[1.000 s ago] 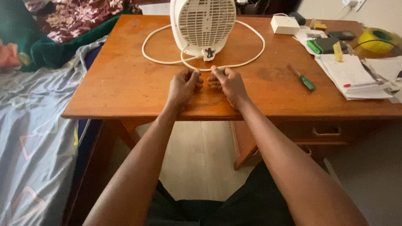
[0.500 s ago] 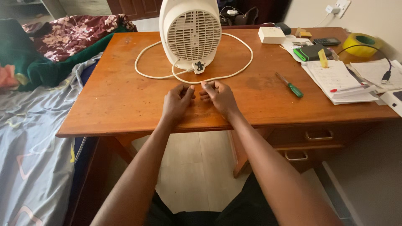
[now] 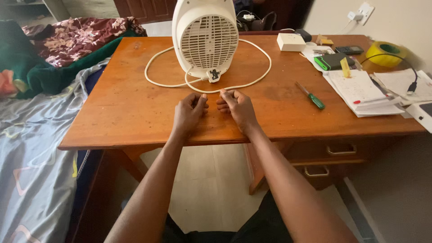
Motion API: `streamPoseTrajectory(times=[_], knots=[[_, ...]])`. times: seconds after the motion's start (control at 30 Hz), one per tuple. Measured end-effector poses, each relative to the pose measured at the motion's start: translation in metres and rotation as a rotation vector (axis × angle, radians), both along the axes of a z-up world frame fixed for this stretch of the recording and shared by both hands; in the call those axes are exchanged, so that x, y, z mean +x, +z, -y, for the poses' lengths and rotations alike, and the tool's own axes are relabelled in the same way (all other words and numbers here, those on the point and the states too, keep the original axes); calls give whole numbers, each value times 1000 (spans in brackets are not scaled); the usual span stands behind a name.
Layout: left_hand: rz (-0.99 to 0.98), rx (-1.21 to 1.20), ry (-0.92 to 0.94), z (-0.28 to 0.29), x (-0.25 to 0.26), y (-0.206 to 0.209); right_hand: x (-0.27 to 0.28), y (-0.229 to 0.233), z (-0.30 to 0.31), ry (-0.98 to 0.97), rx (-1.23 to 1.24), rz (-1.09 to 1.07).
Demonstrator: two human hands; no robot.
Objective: The person uses a screwdriver to remove screws from the back and front of a small white electric fan on a wooden table. They unscrew multiple fasteners, remove a small cap, and manipulate the fan housing to access internal components. The clip ends before full disassembly or reassembly is shown.
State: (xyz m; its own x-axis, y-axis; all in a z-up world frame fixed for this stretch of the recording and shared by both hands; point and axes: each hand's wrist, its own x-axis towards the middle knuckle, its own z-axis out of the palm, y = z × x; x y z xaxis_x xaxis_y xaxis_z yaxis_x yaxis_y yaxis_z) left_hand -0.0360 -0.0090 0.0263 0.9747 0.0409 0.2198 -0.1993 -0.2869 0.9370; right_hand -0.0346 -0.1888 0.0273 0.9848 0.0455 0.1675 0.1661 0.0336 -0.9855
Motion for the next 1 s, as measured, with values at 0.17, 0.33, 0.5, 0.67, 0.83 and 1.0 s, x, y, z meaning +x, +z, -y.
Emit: streamPoseTrajectory(times=[0.17,0.33,0.5,0.67,0.83,1.0], knots=[[11,-46,0,-2,6,-8,4,-4,1,-6,-12,11],[36,-70,14,-1,16,-22,12,-12,5,11,55,7],[80,-136,8,1,23,-34,13,-14,5,63,150,16],[140,-169,-18,1,26,-38,8,-12,6,43,95,-11],[84,-179,-39,0,21,-33,4,-5,4,-19,15,-59],[45,-147,-36,-1,17,-26,2,0,2,-177,-312,-181]])
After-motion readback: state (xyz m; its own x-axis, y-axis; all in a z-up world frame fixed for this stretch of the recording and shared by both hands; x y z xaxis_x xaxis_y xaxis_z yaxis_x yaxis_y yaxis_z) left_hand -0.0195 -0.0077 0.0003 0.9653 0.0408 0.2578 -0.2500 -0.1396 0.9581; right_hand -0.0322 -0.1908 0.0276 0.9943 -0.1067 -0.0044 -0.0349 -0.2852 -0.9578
